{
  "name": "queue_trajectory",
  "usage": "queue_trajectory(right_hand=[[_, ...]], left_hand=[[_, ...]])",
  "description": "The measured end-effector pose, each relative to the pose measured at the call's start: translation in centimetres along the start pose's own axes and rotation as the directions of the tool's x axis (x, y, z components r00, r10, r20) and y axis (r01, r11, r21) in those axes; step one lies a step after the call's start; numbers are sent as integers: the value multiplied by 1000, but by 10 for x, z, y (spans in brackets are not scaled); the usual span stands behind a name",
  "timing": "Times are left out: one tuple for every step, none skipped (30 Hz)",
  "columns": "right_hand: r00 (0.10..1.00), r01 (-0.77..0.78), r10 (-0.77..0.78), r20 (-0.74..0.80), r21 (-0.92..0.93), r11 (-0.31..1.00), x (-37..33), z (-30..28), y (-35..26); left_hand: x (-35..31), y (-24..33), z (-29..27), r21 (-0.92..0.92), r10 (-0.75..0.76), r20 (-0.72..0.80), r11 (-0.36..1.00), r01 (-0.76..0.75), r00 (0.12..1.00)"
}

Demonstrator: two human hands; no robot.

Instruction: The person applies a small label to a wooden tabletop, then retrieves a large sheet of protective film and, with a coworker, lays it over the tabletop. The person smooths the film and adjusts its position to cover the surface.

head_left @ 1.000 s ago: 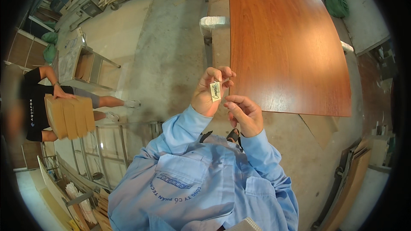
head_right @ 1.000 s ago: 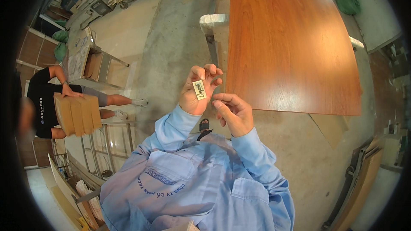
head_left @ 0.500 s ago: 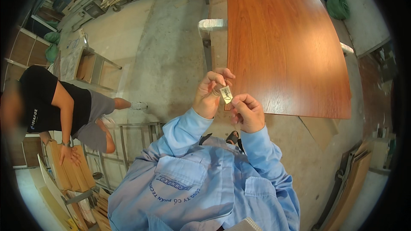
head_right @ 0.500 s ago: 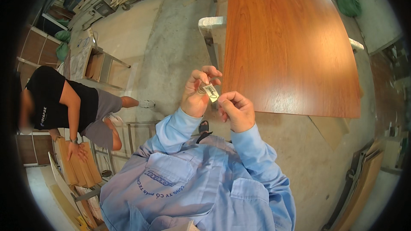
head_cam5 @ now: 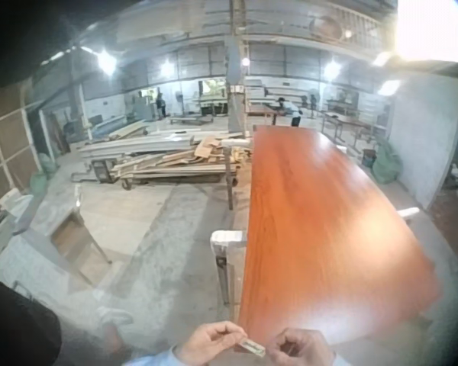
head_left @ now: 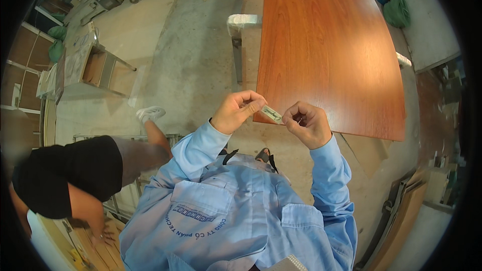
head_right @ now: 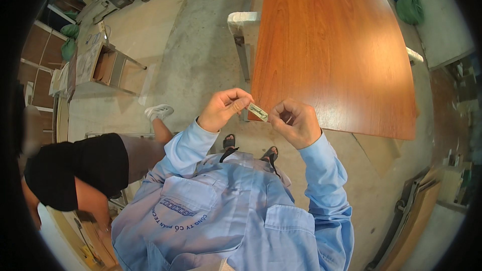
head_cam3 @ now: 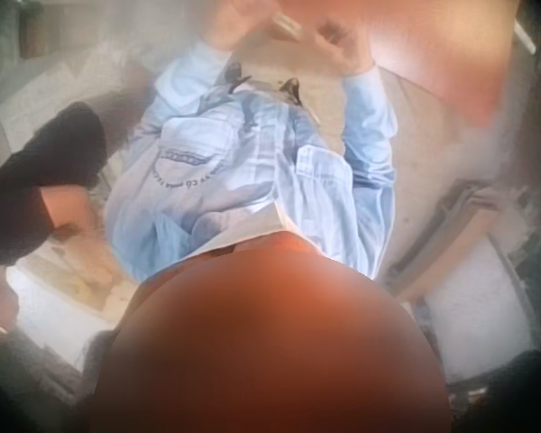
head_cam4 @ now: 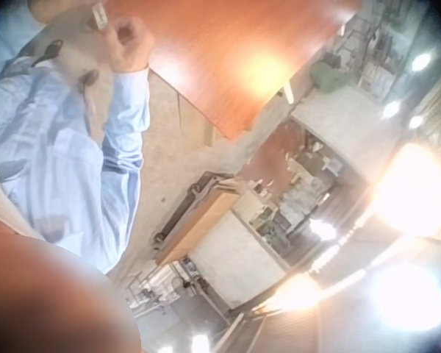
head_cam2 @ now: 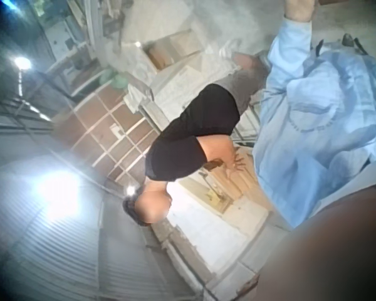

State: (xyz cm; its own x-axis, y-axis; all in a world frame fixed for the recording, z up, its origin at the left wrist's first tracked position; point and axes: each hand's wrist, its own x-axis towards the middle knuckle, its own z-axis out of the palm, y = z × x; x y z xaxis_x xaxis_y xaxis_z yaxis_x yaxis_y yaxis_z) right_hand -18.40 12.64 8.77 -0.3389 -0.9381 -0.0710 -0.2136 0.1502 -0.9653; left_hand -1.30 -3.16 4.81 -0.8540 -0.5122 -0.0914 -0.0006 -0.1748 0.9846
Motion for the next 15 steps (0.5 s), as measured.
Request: queue_trajectory(right_hand=[[1000,-18,18,4,0,1000,0,0,1],[1000,1,-1,5,-27,1000,0,0,1],[1000,-5,5,9,-41,999,0,0,2],[999,-37,38,14,-46,998,0,1,3],[1000,-16,17,5,-66,998,0,1,4],[1000,-21,21,-3,-76,997,1,2,5],[999,-38,38,-3,-65,997,1,2,6],[1000,-29,28,-12,-72,997,1,3,7],[999,-33,32,-12,-59,998,2,3,9],[998,-59,58,-11,-43,997,2,3,10],[999,-39,38,-15,-47,998,2,3,12],[999,-43,42,-17,-48,998,3,2,13],[998,-54,53,-18,-43,998,3,2,15],[998,-65,65,-8,-25,998,4,2,17],[997,-81,81,3,-1,997,6,2,20]], left_hand=[[0,-1,1,23,-7,3,1000,7,1000],[-1,-3,1,5,21,3,1000,-21,1000],[-1,-3,1,-10,40,1,999,-40,999],[-2,-4,1,-25,59,-2,998,-59,998],[-2,-4,1,-5,53,-7,999,-53,999],[-3,-5,0,15,46,-10,999,-46,999],[-3,-5,-1,32,48,-13,998,-48,999],[-3,-5,-2,14,22,-7,1000,-22,1000],[-3,-6,-3,-8,3,0,1000,-3,1000],[-2,-6,-4,-31,-12,12,999,13,1000],[-1,-7,-5,-43,-12,6,999,13,1000],[0,-8,-5,-56,-12,5,998,12,1000],[2,-10,-6,-63,-29,-7,998,29,1000],[3,-12,-6,-54,11,-12,998,-12,1000],[4,-15,-6,-37,36,-27,999,-37,999]])
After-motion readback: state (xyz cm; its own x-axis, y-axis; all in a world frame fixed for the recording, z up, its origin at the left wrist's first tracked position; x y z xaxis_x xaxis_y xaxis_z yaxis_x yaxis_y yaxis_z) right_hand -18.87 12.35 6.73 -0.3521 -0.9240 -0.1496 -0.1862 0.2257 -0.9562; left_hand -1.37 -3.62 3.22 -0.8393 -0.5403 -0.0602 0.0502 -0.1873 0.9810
